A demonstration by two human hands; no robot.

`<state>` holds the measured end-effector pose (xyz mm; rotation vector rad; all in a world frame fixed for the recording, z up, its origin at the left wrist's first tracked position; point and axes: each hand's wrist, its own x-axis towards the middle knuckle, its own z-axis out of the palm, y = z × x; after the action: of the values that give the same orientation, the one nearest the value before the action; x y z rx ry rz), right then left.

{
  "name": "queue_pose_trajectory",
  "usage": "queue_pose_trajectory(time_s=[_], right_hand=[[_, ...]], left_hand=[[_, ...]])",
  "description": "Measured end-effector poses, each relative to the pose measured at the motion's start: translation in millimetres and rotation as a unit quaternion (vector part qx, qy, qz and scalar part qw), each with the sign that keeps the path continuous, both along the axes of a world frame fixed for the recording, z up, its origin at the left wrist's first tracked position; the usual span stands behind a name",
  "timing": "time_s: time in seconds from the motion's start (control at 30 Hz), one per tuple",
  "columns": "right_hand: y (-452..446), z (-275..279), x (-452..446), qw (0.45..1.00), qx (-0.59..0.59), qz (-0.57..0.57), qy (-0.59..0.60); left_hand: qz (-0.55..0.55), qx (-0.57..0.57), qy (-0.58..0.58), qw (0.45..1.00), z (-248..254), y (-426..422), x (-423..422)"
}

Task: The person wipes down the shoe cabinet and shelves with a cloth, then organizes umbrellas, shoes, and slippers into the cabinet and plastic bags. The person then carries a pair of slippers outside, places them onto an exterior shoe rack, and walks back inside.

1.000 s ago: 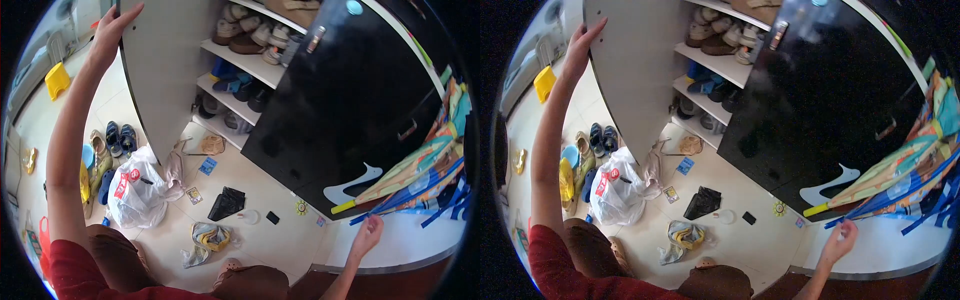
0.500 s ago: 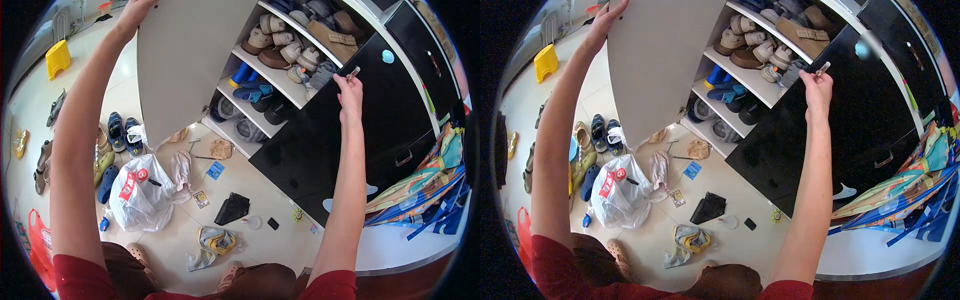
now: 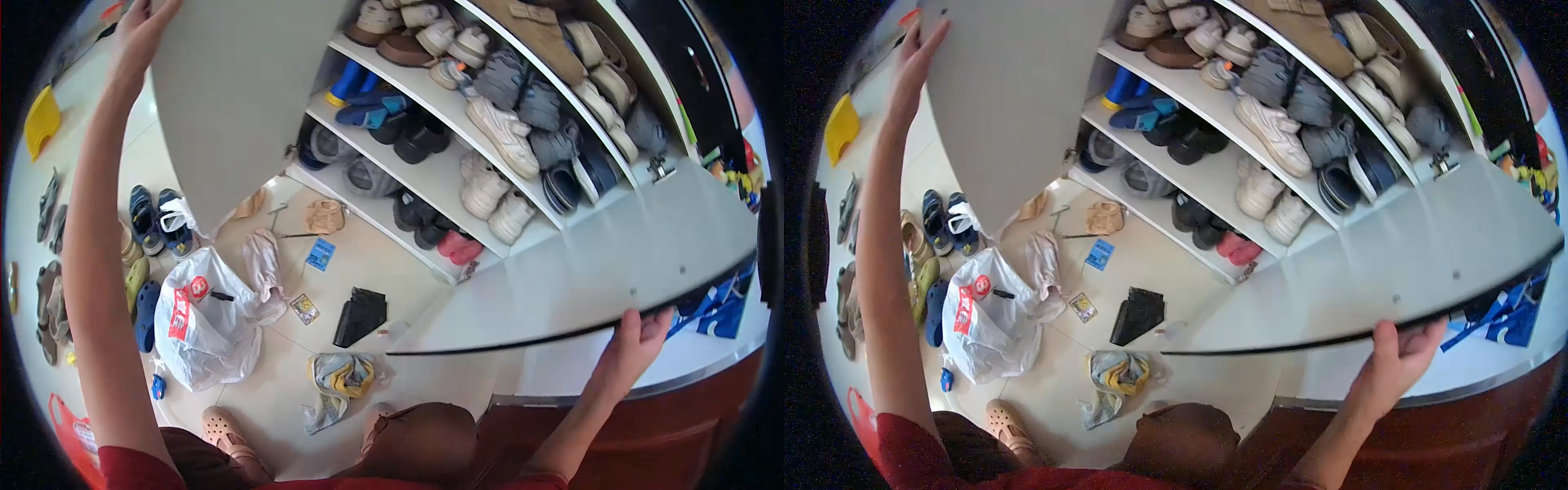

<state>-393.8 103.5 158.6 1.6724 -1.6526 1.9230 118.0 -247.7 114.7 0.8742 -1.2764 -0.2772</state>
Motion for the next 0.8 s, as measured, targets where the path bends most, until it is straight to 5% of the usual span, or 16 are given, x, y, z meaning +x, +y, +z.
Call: queue_pose_trajectory(time_s=[0.17, 0.37, 0.47, 0.6, 0.7, 0.8], right_hand=[[66.6, 7.5, -45.9, 0.968, 0.018, -0.222, -0.116], [81.1, 7.1, -97.7, 0.964, 0.001, -0.248, -0.097], [76.5, 0.9, -89.8, 0.961, -0.011, -0.267, -0.07], [68.6, -4.2, -71.9, 0.937, -0.021, -0.349, 0.005], [71.1, -14.1, -61.2, 0.836, -0.062, -0.485, 0.249], [81.5, -20.1, -33.0, 0.664, -0.016, -0.549, 0.508]], left_hand=[[0.0, 0.073, -0.053, 0.996, -66.1, 6.2, 18.5], [0.3, -0.013, -0.113, 0.947, -91.6, 40.1, 14.5], [0.312, -0.039, -0.125, 0.941, -89.5, 50.4, 23.4], [0.178, -0.099, -0.193, 0.96, -86.2, 72.6, -1.4], [0.103, -0.127, -0.304, 0.938, -87.4, 88.1, -27.0], [0.046, -0.106, -0.383, 0.917, -93.9, 95.1, -35.8]])
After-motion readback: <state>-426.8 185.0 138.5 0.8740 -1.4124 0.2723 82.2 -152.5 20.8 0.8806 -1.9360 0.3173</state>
